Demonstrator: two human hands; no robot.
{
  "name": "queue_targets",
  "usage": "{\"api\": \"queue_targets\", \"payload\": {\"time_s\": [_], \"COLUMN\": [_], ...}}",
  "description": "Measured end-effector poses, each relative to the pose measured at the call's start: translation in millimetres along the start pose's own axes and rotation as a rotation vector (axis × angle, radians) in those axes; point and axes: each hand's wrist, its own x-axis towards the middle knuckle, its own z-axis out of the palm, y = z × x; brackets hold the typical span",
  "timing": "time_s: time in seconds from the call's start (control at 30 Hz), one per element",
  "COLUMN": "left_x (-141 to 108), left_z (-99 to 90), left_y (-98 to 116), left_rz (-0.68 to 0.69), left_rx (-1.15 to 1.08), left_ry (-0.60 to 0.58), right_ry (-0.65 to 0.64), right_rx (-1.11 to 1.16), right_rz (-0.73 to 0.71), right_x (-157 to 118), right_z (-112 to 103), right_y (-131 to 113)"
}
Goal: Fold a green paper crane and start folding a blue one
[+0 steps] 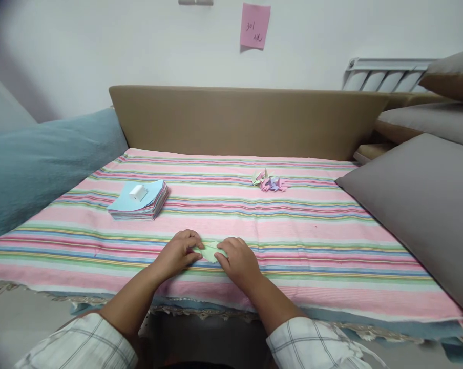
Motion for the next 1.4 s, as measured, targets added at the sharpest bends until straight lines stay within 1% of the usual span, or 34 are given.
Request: {"api": "queue_targets", "payload": {"time_s": [0.17, 0.33, 0.43, 0.5, 0.6, 0.73, 0.83, 0.9, 1.2, 1.3, 1.4], "left_x": [4.6, 10.0, 12.0, 12.6, 12.5, 10.4, 8.0, 6.4, 1.7, 0.7, -0.5], "left_z": [-0.8, -9.3, -15.2, -17.2, -16.0, -10.4, -7.3, -6.0, -3.8, -3.1, -2.1], "left_y": [-0.5, -1.5, -2.5, -2.2, 0.2, 5.0, 7.1, 7.8, 11.9, 10.2, 5.1], "left_rz": [0.032, 0.028, 0.028, 0.027, -0.009, -0.098, -0.187, -0.215, -0.194, -0.194, -0.154], "left_rx": [0.091, 0.161, 0.158, 0.137, 0.123, 0.167, 0.213, 0.223, 0.157, 0.140, 0.133], "left_ry": [-0.085, -0.191, -0.239, -0.248, -0.208, -0.111, -0.066, -0.043, -0.041, -0.020, -0.016], "right_ry": [-0.014, -0.030, -0.043, -0.046, -0.047, -0.054, -0.052, -0.050, -0.033, -0.051, -0.053], "right_rx": [0.022, 0.017, -0.005, -0.012, -0.003, -0.003, -0.022, -0.033, -0.083, -0.098, -0.104], "right_rz": [0.023, 0.041, 0.047, 0.048, 0.054, 0.062, 0.063, 0.062, 0.019, 0.007, 0.012], "right_x": [-1.2, -0.7, 0.2, 0.7, 1.5, 3.1, 4.0, 4.0, 2.5, 3.0, 3.3], "right_z": [0.2, 0.7, 1.1, 1.3, 1.5, 1.6, 1.5, 1.6, 4.3, 4.0, 3.6], "right_y": [-3.6, -6.0, -6.3, -6.0, -5.7, -6.7, -8.0, -8.6, -7.1, -7.9, -8.3]}}
